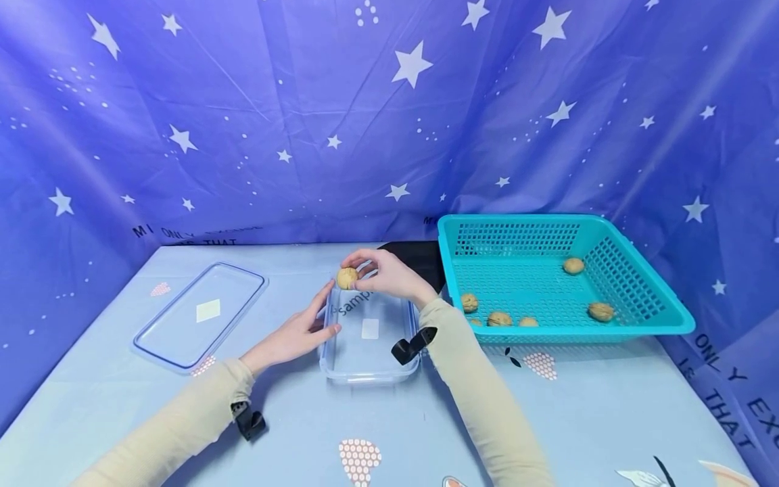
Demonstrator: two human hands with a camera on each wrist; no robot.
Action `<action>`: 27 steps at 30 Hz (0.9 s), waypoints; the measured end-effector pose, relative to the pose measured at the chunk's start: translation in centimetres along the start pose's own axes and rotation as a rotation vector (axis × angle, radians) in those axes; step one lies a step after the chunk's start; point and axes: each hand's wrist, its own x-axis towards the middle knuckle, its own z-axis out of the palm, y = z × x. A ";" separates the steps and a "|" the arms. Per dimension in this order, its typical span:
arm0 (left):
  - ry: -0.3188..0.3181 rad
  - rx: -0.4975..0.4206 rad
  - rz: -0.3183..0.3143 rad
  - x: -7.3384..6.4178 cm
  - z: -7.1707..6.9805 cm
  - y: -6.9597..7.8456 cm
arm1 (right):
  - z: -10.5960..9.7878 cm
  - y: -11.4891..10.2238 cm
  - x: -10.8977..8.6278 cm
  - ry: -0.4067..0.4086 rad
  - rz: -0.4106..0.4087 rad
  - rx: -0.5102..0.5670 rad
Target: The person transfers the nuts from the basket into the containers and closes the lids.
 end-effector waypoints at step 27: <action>-0.011 0.007 -0.004 -0.1 -0.2 0.2 | 0.6 0.6 -0.2 -0.058 0.018 -0.061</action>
